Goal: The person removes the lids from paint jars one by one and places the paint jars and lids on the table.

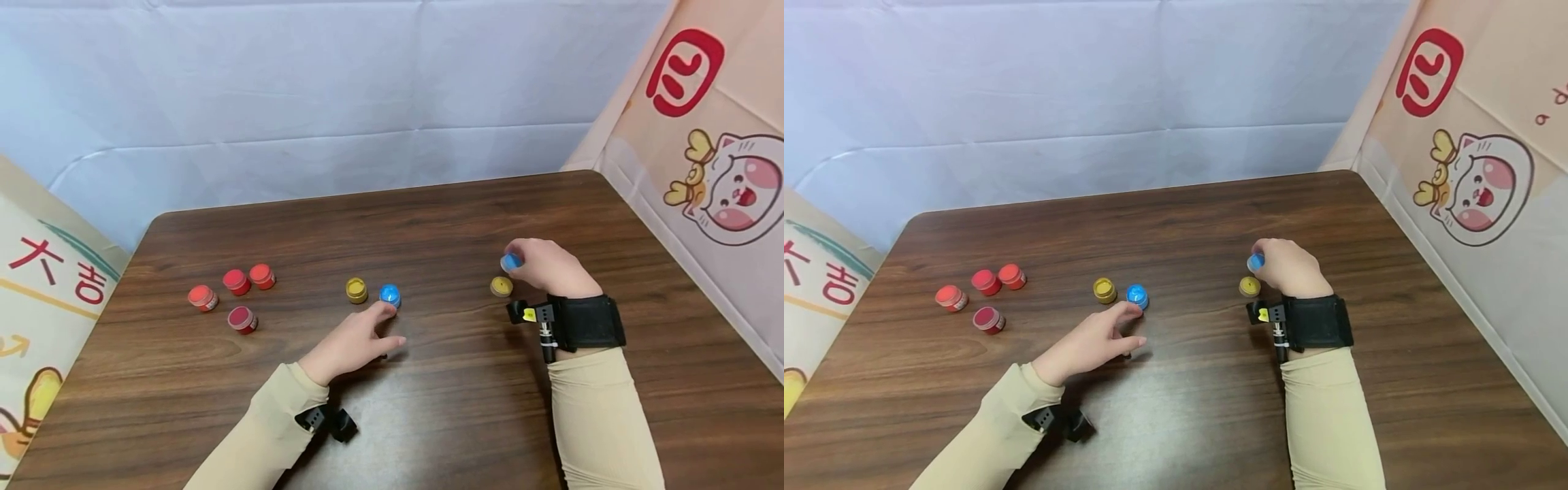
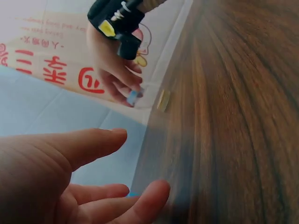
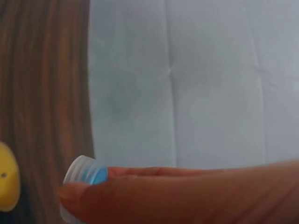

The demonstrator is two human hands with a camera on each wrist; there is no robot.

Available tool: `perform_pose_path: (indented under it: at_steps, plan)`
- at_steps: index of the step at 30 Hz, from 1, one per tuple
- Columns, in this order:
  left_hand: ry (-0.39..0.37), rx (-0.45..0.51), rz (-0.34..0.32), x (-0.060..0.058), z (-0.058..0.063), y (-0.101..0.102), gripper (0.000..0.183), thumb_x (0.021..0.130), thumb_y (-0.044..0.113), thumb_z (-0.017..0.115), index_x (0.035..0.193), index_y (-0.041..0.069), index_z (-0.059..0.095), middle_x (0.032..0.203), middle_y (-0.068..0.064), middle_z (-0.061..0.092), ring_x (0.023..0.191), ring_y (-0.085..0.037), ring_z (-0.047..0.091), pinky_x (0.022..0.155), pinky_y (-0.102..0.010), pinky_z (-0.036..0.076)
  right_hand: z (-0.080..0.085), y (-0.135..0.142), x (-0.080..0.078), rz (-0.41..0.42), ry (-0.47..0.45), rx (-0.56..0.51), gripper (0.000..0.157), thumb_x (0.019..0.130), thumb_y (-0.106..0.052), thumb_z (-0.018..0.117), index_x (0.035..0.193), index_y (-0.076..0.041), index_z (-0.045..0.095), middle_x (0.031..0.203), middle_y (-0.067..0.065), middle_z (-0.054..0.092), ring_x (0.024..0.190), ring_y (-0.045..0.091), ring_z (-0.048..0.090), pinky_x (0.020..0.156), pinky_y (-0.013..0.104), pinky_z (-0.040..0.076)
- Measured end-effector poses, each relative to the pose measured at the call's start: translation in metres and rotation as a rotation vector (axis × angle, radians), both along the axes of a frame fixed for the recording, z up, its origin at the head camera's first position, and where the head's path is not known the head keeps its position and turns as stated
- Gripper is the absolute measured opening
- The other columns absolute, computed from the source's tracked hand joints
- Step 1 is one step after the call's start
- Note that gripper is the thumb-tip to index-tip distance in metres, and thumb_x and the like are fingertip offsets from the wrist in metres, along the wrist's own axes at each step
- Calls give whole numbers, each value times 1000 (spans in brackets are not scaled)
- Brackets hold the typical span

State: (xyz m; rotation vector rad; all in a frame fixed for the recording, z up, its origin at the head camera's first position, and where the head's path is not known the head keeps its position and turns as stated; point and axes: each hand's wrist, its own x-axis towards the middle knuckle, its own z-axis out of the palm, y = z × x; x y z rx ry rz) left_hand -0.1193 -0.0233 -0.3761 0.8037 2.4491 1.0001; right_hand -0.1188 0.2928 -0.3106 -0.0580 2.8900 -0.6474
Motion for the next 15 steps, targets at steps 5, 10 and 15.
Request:
perform_pose_path:
  at_steps: [5,10,15]
  plan:
    - [47,-39,-8,1,2,1,55,89,35,62,134,8,46,133,-9,50,107,-20,55,90,-40,42,-6,4,-2,-3,-53,-9,31,93,-13,52,119,5,55,117,25,55,106,40,52,81,54,43]
    - [66,-69,-91,1,3,0,63,90,37,61,141,10,38,135,-9,48,80,-13,61,91,-37,42,-10,12,-1,-10,-77,-11,33,94,-13,50,120,7,53,116,27,54,103,41,52,78,53,44]
    - [36,-55,-151,0,2,-2,74,88,38,63,148,13,26,154,-6,15,88,-12,60,94,-37,39,-15,21,-3,-7,-98,-12,30,92,-9,51,116,10,53,109,26,56,91,37,54,72,47,44]
